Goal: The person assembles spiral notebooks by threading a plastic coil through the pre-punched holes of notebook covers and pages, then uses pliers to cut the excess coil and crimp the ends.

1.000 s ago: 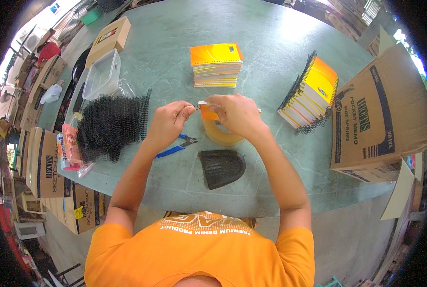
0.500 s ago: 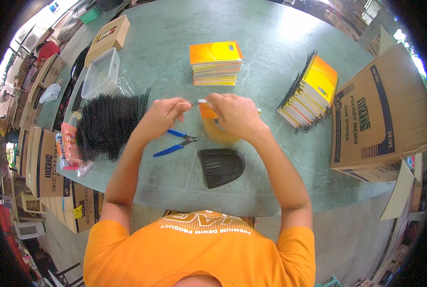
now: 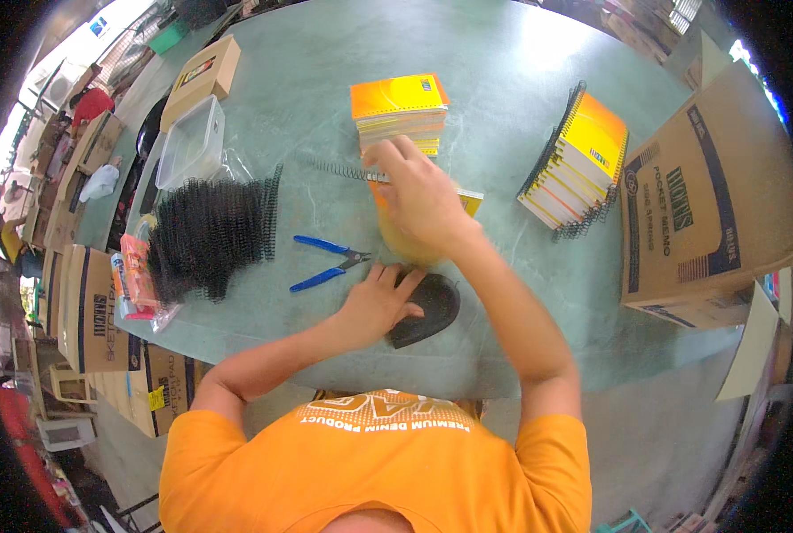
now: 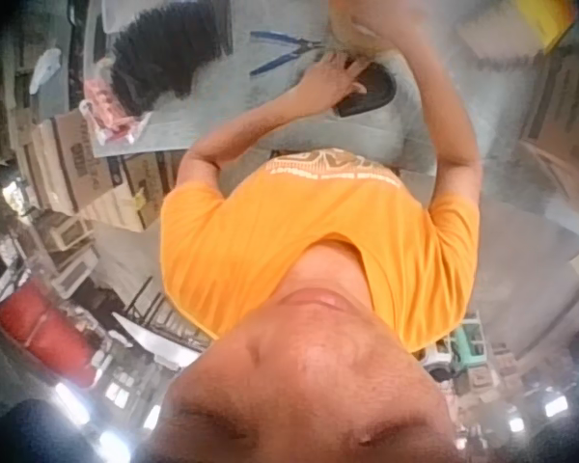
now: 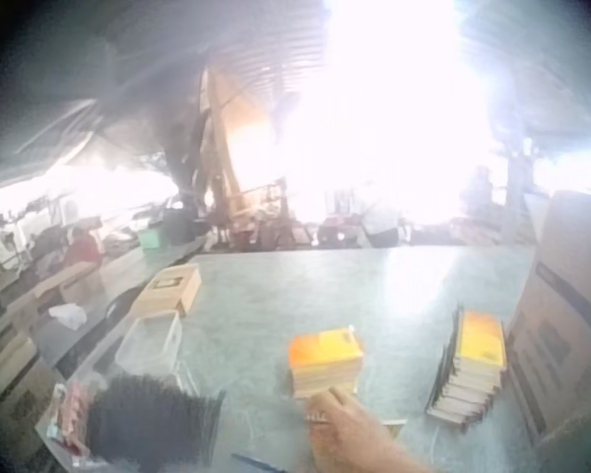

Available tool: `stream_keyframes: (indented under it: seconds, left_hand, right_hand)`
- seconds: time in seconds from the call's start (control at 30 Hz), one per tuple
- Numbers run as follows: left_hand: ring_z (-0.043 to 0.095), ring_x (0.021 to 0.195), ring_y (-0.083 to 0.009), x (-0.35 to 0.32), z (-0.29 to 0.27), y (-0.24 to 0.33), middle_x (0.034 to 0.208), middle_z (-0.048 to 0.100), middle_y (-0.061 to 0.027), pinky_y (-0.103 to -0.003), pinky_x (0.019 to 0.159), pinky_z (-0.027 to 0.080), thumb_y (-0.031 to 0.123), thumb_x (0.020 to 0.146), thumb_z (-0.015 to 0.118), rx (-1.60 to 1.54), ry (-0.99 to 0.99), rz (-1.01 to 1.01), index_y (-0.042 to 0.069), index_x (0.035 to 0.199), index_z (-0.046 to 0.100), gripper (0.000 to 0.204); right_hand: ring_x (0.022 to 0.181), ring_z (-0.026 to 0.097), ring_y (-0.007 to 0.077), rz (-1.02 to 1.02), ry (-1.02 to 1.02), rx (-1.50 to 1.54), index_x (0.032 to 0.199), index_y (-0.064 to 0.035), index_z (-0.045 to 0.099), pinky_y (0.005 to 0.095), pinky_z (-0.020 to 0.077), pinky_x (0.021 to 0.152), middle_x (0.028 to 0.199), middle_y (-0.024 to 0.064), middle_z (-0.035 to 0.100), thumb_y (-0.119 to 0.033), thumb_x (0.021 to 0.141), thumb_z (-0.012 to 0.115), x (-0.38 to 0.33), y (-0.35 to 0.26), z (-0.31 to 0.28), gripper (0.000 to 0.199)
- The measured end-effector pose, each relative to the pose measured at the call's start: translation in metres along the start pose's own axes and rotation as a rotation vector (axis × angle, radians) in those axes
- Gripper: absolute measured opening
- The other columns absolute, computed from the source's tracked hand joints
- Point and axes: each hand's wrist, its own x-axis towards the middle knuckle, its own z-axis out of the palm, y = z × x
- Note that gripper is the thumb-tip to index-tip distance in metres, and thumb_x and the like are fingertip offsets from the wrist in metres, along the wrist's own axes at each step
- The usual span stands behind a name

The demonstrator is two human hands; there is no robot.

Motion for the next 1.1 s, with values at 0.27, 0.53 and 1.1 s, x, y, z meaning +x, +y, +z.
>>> stream_keyframes:
  seconds: [0.27, 0.53, 1.1]
  left_hand:
    - [0.057, 0.094, -0.0296, 0.030, -0.087, -0.035, 0.106, 0.057, -0.0174, -0.038, 0.080, 0.046, 0.012, 0.080, 0.064, -0.122, 0.328, -0.324, 0.006, 0.120, 0.048, 0.044]
    - [0.058, 0.102, -0.0241, 0.037, -0.104, -0.032, 0.115, 0.057, -0.0180, -0.031, 0.087, 0.045, 0.002, 0.081, 0.060, -0.082, 0.367, -0.125, 0.002, 0.129, 0.044, 0.050]
    - [0.055, 0.081, -0.0216, 0.049, -0.079, -0.014, 0.087, 0.055, -0.0093, -0.030, 0.071, 0.045, -0.001, 0.075, 0.063, -0.082, 0.377, 0.021, 0.010, 0.110, 0.063, 0.037]
  right_hand:
    - [0.079, 0.060, 0.0091, 0.427, -0.083, 0.569, 0.097, 0.0013, 0.066, 0.0241, 0.0482, 0.073, 0.087, 0.0036, 0.067, -0.006, 0.078, 0.067, -0.044, 0.058, -0.044, 0.020]
    - [0.083, 0.059, 0.0079, 0.475, -0.012, 0.685, 0.100, 0.0020, 0.065, 0.0224, 0.0476, 0.077, 0.091, 0.0032, 0.067, -0.004, 0.080, 0.066, -0.057, 0.057, -0.035, 0.021]
    - [0.090, 0.060, 0.0101, 0.410, 0.074, 1.023, 0.102, 0.0006, 0.065, 0.0233, 0.0453, 0.082, 0.099, 0.0051, 0.067, -0.010, 0.082, 0.066, -0.072, 0.055, -0.012, 0.022]
